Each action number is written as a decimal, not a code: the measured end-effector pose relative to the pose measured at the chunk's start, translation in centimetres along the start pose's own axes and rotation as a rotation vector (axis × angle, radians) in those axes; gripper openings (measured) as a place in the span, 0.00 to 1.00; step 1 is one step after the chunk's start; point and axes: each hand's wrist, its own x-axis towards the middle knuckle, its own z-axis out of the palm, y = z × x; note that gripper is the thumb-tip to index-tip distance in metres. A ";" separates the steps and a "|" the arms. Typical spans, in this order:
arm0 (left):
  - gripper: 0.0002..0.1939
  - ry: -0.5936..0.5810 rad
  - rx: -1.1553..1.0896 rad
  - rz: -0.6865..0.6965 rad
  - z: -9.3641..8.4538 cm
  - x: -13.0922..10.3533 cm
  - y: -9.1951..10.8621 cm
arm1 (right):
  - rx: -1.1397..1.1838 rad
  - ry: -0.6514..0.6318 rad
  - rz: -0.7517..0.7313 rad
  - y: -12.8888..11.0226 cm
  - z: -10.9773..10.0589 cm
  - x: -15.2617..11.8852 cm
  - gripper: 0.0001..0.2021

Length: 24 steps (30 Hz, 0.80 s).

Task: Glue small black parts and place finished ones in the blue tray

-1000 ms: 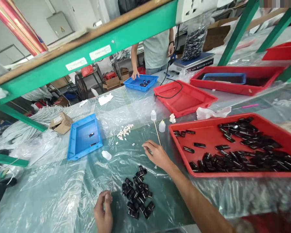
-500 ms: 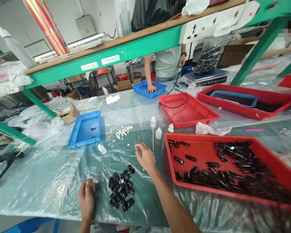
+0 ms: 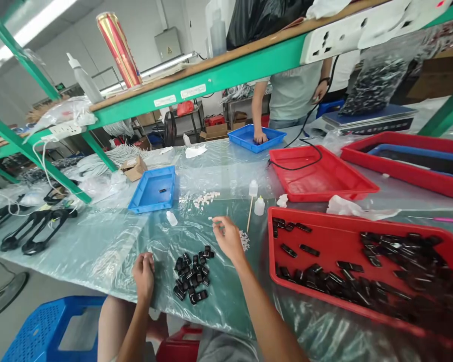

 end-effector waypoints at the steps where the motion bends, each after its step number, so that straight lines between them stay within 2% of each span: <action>1: 0.15 0.015 -0.033 -0.025 0.1 0.1 0.0 | 0.009 -0.006 -0.008 -0.3 0.1 -0.2 0.10; 6: 0.17 0.081 -0.169 -0.122 0.8 0.4 0.3 | 0.024 -0.044 -0.052 -1.7 1.1 -0.9 0.09; 10: 0.23 0.097 -0.228 -0.103 1.0 -0.2 0.9 | 0.039 -0.058 -0.131 -3.2 1.9 -1.6 0.09; 13: 0.27 0.101 -0.268 -0.055 1.0 0.6 2.4 | 0.038 -0.034 -0.189 -3.8 2.3 -2.2 0.08; 14: 0.27 0.095 -0.289 -0.035 1.1 1.6 3.3 | 0.033 -0.026 -0.202 -3.9 2.4 -2.4 0.08; 16: 0.25 0.063 -0.334 0.005 1.1 5.0 5.7 | 0.012 -0.016 -0.223 -3.8 2.5 -2.8 0.08; 18: 0.24 0.012 -0.377 0.040 0.8 9.9 8.5 | -0.020 -0.014 -0.238 -3.7 2.6 -2.9 0.07; 21: 0.20 -0.156 -0.411 0.081 -0.5 16.7 11.9 | -0.067 -0.004 -0.251 -3.6 2.6 -3.0 0.07; 22: 0.20 -0.226 -0.421 0.087 -1.1 17.8 12.5 | -0.076 0.006 -0.255 -3.6 2.6 -3.0 0.08; 24: 0.23 -0.379 -0.437 0.078 -2.6 17.8 12.8 | -0.083 0.032 -0.257 -3.6 2.7 -3.1 0.09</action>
